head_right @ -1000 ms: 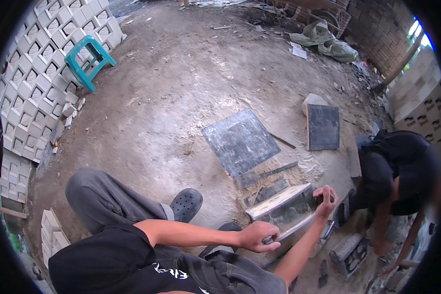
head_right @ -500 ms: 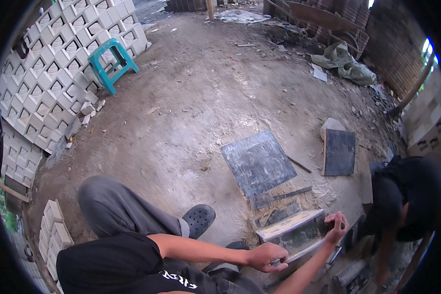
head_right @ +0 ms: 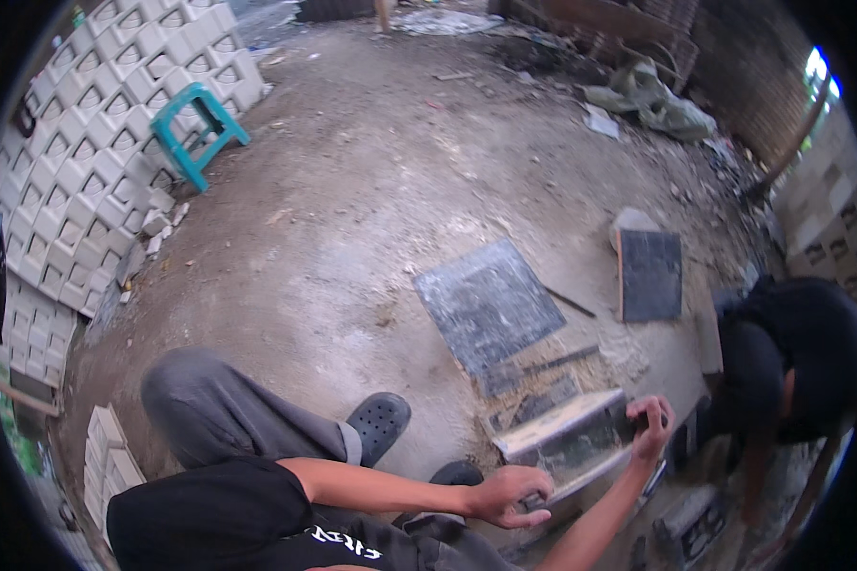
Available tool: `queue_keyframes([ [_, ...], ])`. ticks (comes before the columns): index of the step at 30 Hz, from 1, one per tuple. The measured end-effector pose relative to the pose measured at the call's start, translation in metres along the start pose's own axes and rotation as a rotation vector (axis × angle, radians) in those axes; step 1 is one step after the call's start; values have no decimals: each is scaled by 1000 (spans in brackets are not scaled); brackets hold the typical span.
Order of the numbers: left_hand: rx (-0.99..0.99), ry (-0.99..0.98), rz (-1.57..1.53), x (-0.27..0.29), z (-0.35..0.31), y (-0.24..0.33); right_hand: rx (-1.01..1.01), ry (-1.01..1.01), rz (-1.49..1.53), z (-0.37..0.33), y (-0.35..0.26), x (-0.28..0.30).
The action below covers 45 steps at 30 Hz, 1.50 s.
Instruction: The person assembles a decorative masonry block by placing concrete components into a metal mold, tapping them into place with a metal rod, and scraping away excess material with a trowel.
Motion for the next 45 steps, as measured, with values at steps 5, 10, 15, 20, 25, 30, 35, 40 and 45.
queue_keyframes([
  [5,32,183,147,-2,-5,-14,-7,-250,-28,2,-15,-36],
  [10,30,165,174,-9,8,-10,-79,54,-14,-3,3,-3],
  [15,72,183,193,-9,4,-19,-109,78,-59,3,3,-12],
  [20,339,327,215,24,6,-30,-133,-101,-216,31,0,-53],
  [25,388,330,133,25,13,-37,-93,-243,-144,34,-5,-56],
  [30,457,387,139,26,13,-35,39,-215,-495,24,-14,-38],
  [35,580,520,85,57,7,-58,64,239,-352,-10,29,27],
  [40,600,619,-90,87,23,-73,-533,647,-231,-127,167,59],
  [45,614,665,-217,119,30,-92,-734,667,88,-178,216,-3],
])
Point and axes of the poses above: each hand's wrist, its own z-axis towards the middle knuckle, its own x-axis out of the back of the hand, y = z × x, the point moved 9 cm from there along z, towards the middle knuckle, and after that the axes turned 3 degrees about -z, right-handed, at the moved point
